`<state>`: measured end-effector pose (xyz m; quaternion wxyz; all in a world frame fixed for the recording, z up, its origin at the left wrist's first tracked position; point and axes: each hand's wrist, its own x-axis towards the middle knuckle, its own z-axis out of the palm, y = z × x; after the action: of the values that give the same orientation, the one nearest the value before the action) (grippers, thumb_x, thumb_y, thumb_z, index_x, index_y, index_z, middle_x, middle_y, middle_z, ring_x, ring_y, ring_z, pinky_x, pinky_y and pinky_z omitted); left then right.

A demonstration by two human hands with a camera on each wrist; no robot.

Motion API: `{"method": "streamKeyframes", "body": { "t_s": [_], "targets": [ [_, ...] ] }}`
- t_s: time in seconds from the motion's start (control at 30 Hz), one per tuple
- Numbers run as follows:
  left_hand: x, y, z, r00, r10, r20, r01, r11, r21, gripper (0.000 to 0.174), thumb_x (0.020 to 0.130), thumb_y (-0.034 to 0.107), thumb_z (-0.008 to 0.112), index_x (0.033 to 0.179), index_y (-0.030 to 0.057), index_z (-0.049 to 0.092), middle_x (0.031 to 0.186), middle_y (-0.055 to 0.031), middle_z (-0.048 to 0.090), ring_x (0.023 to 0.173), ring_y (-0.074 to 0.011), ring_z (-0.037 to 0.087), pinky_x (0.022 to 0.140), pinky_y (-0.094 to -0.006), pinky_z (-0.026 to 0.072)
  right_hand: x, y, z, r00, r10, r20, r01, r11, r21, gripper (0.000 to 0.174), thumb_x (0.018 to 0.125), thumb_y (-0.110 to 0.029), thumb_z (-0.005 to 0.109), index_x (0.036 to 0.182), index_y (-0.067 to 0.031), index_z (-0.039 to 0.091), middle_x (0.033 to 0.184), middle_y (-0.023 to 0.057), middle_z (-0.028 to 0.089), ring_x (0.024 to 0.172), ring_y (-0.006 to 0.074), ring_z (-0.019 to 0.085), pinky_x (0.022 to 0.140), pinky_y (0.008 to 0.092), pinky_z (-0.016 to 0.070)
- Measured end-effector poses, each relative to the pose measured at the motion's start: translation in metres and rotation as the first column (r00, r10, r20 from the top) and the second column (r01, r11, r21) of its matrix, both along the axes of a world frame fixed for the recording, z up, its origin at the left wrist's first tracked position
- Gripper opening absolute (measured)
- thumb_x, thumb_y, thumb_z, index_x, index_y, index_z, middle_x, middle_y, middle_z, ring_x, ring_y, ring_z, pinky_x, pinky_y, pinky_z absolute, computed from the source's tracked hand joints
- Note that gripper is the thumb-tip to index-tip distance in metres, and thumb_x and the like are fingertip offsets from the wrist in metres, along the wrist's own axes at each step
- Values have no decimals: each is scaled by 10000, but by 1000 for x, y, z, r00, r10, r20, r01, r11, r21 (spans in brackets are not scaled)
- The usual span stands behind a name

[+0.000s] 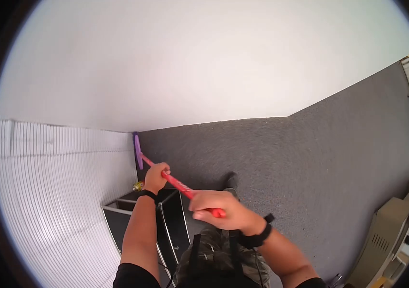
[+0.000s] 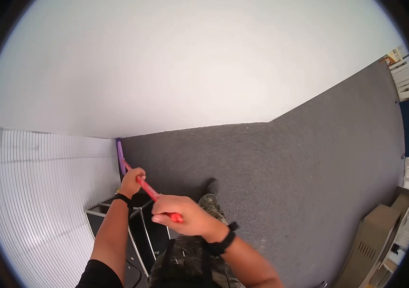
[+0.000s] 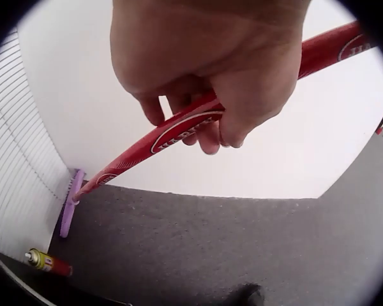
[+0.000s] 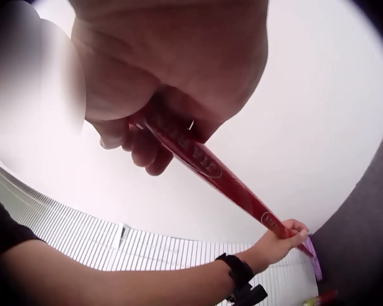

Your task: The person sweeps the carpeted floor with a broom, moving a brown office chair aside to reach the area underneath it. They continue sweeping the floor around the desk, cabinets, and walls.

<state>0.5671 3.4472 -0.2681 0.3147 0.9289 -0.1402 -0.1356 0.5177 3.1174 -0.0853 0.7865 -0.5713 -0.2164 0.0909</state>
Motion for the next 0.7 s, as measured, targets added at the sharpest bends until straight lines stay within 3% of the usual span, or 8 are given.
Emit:
{"method": "streamKeyframes", "body": {
  "t_s": [0.13,0.23,0.33,0.47,0.53,0.57,0.63,0.7],
  "targets": [
    [25,2,-17,994,8,-111,-4,1000,30,77,765,-18,610,803,39,575,703,-124,592,695,-294,617,638,-378,461,26,6,-17,995,-51,-81,53,998,26,132,907,-84,718,877,-27,603,819,93,599,773,288,593,716,375,481],
    [33,-36,-22,988,-58,-142,61,998,17,89,740,61,638,762,60,551,724,-130,607,731,-348,623,643,-420,465,26,-18,2,992,-108,-58,105,993,-60,128,904,-85,722,882,-20,614,822,102,612,814,292,623,810,378,513],
    [39,-130,-1,984,-158,-78,153,986,-67,175,708,149,659,681,88,497,695,-125,579,726,-382,613,617,-477,442,8,-77,50,946,-279,-163,263,958,-115,92,889,-51,722,882,-20,636,864,103,661,861,300,659,921,428,520],
    [35,-265,60,912,-401,-88,360,883,-301,150,792,166,647,709,75,562,626,-136,574,647,-379,612,602,-470,448,-30,-160,141,870,-488,-72,466,862,-200,208,871,-141,765,793,-20,615,706,103,647,678,252,650,827,512,546],
    [24,-300,94,899,-431,-72,391,867,-310,149,831,169,646,719,98,578,630,-129,590,645,-379,618,588,-477,439,-40,-196,166,860,-472,196,505,842,-189,256,883,-248,790,826,-60,626,596,56,629,555,159,656,672,371,590],
    [21,-309,110,882,-467,-61,415,832,-368,154,835,163,654,720,104,570,633,-128,594,654,-378,623,587,-482,437,-39,-215,183,856,-477,197,511,838,-191,256,883,-248,790,826,-60,626,596,56,629,555,159,656,672,371,590],
    [14,-312,130,853,-519,-53,452,786,-421,162,839,157,661,721,110,561,637,-127,597,663,-378,628,587,-488,435,-30,-246,206,943,-39,330,95,983,-156,240,914,-240,759,824,-62,627,609,42,643,591,163,691,691,378,610],
    [6,-294,138,870,-493,9,468,821,-327,155,814,189,699,767,119,569,597,-129,585,640,-372,634,590,-493,449,-35,-241,197,956,-131,261,164,981,-107,237,930,-213,733,797,-52,623,619,42,652,607,175,702,714,390,615]
  ]
}}
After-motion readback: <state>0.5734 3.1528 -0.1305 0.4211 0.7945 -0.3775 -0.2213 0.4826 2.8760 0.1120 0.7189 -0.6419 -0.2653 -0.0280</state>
